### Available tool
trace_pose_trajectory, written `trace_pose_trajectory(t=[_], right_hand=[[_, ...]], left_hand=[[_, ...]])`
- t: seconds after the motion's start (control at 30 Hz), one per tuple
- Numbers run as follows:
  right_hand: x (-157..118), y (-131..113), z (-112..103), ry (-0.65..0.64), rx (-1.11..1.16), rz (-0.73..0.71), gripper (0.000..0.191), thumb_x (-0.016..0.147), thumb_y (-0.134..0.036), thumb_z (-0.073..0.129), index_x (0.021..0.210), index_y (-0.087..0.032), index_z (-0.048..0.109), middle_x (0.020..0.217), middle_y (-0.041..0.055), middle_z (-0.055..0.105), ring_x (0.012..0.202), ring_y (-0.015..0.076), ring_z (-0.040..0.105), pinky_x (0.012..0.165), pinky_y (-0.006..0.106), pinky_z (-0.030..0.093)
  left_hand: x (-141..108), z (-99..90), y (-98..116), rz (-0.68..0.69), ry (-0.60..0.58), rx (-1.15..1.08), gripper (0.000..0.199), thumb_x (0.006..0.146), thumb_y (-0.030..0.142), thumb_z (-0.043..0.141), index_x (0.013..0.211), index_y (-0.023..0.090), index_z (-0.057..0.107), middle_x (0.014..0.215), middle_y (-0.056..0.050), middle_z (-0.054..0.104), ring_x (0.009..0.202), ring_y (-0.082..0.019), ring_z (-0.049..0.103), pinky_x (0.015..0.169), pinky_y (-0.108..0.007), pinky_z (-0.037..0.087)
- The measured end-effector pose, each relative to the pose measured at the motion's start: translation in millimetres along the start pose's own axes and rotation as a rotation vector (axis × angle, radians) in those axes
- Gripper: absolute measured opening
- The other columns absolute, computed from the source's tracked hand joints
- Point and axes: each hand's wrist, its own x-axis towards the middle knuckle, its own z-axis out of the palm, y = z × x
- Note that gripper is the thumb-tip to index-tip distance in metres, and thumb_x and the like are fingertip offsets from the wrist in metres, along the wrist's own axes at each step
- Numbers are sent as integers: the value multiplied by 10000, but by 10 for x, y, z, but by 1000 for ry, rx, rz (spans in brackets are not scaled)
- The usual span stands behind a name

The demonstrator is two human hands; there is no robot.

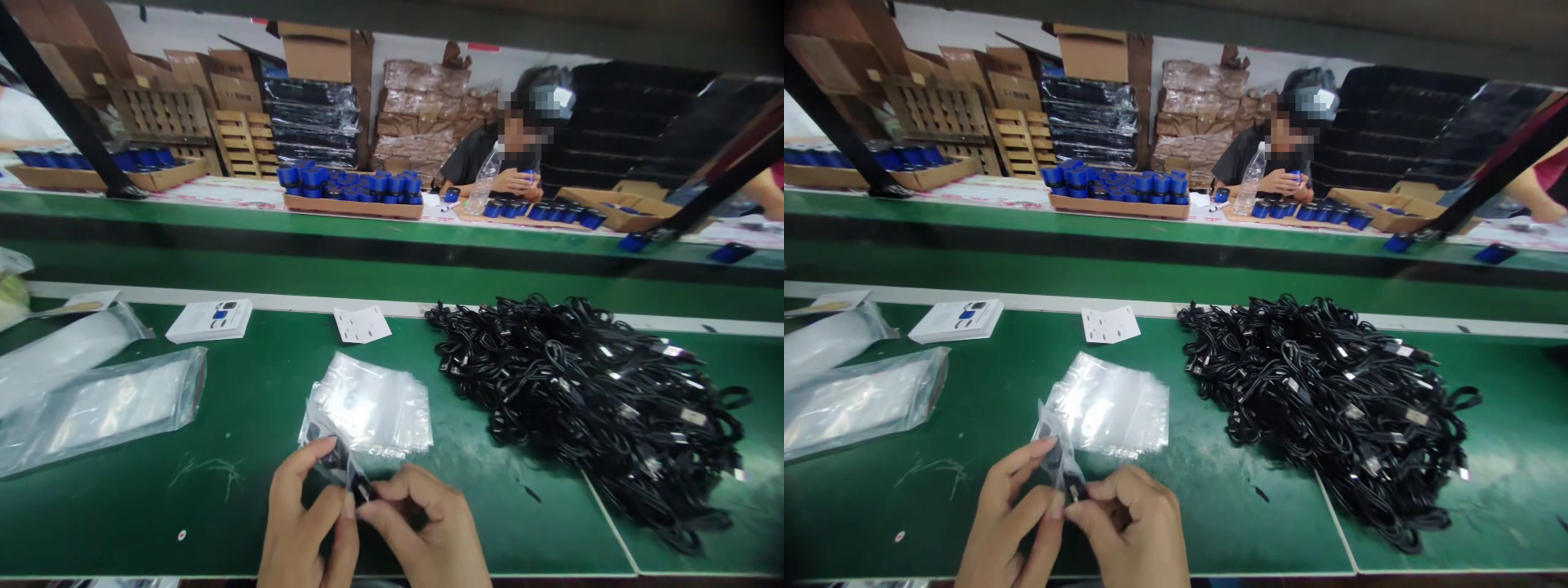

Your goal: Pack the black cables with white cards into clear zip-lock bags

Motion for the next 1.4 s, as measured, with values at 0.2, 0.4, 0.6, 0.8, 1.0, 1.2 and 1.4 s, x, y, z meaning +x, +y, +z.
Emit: trace_pose_trajectory(t=[0.2, 0.4, 0.6, 0.8, 1.0, 1.2, 1.4], right_hand=[[4, 15, 24, 143, -233, -364, 126, 843, -140, 595, 859, -225, 687, 723, 43, 635, 623, 168, 586, 554, 253, 473], [78, -29, -34, 8, -2, -14, 105, 791, -170, 599, 882, -209, 634, 758, 8, 680, 657, 149, 631, 628, 220, 499], [186, -163, -257, -251, -16, 15, 169, 847, -184, 551, 707, -182, 646, 688, 0, 634, 643, 138, 588, 608, 216, 436], [212, -215, -291, -364, -15, -32, 129, 776, -117, 618, 680, -198, 648, 689, -17, 641, 644, 132, 595, 593, 212, 421], [187, -165, -293, -258, 116, 178, 123, 779, -241, 645, 892, -194, 655, 780, 16, 672, 726, 164, 621, 668, 250, 483], [201, -164, -350, -247, 28, 93, 175, 837, -254, 587, 684, -183, 632, 659, -2, 607, 635, 141, 576, 618, 227, 441], [215, -169, -353, -223, 74, 103, 215, 870, -291, 563, 688, -184, 607, 667, -13, 556, 645, 133, 537, 621, 216, 411]], left_hand=[[-17, 32, 27, 52, 52, -33, 231, 831, 41, 419, 713, 196, 543, 1305, -103, 369, 1187, -262, 456, 937, -466, 424], [26, 81, 123, 204, 91, -13, 222, 727, 3, 462, 623, 195, 501, 1270, -70, 414, 1273, -267, 390, 1023, -498, 352], [232, -200, -24, 181, -128, -46, 212, 820, 458, 601, 879, 256, 576, 1162, -87, 632, 1099, -291, 605, 1084, -630, 236], [509, -433, -14, -17, -560, -212, 149, 813, 386, 655, 923, 286, 652, 709, 65, 697, 678, -139, 691, 670, -208, 544], [463, -348, -27, -171, -402, -245, 323, 889, 376, 536, 616, 212, 589, 594, 53, 558, 534, -90, 578, 506, -147, 446], [441, -340, -78, -253, -375, -378, 254, 911, 363, 508, 745, 238, 654, 658, 51, 611, 576, -87, 588, 531, -129, 460], [426, -382, -164, -277, -442, -378, 221, 910, 353, 501, 771, 256, 642, 692, 51, 630, 634, -99, 606, 590, -136, 469]])
